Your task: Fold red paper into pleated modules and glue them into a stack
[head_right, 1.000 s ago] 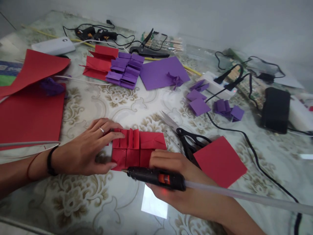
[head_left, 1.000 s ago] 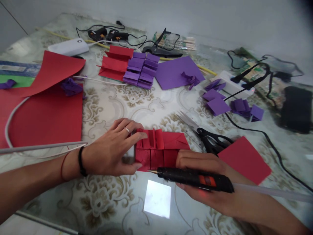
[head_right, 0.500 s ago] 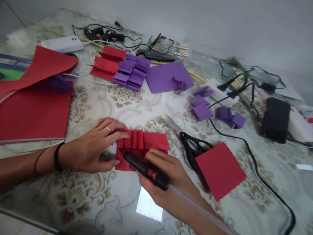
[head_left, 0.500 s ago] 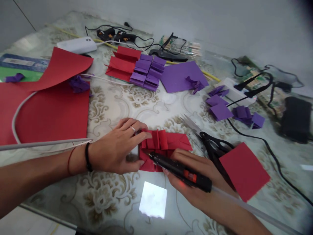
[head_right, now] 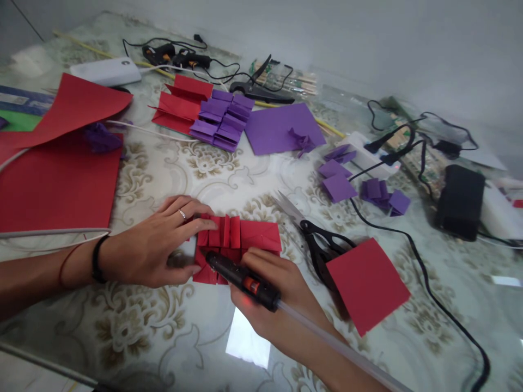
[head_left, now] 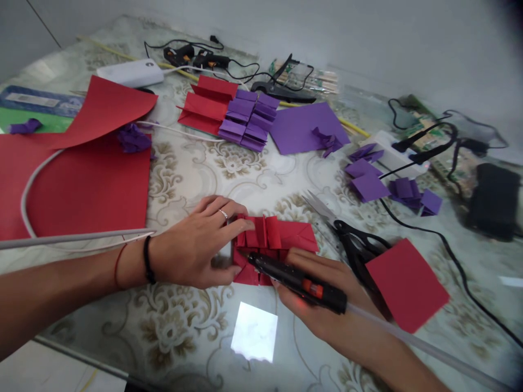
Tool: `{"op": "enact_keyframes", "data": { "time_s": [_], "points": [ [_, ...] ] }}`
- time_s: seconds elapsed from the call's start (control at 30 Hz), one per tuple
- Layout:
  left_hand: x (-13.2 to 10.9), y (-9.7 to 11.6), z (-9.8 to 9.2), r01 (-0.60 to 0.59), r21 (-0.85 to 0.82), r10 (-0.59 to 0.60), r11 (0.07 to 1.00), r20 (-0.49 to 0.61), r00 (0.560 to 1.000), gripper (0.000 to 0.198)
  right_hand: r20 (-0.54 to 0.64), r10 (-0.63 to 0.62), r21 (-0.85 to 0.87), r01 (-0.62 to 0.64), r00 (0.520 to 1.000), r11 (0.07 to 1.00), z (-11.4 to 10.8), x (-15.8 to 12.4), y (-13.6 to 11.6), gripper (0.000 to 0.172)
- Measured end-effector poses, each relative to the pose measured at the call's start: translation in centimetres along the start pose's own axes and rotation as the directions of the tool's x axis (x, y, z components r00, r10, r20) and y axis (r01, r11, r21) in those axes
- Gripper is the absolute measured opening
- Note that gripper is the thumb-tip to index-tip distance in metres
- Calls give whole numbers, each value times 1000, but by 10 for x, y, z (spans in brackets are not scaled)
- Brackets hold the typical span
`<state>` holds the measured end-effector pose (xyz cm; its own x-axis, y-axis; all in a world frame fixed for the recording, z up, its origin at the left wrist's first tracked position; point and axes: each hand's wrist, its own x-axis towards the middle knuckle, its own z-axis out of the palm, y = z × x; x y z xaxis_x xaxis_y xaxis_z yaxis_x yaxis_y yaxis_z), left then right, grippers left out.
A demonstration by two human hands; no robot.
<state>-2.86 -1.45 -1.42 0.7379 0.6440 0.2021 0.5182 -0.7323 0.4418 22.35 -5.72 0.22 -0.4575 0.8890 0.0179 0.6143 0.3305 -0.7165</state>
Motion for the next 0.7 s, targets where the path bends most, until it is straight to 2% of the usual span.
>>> {"op": "enact_keyframes", "data": {
  "time_s": [0.23,0.57,0.7],
  "points": [
    [-1,0,0,0,11,0,1000,13,1000,51,41,1,36,-2,999,999,-2,1,-1,28],
    [-1,-1,-1,-10,-3,10,1000,18,1000,51,69,20,34,-22,997,999,-6,1,-3,20],
    [-2,-1,-1,-11,-12,12,1000,14,1000,51,77,17,45,-21,997,999,-8,1,-4,23]
  ]
}}
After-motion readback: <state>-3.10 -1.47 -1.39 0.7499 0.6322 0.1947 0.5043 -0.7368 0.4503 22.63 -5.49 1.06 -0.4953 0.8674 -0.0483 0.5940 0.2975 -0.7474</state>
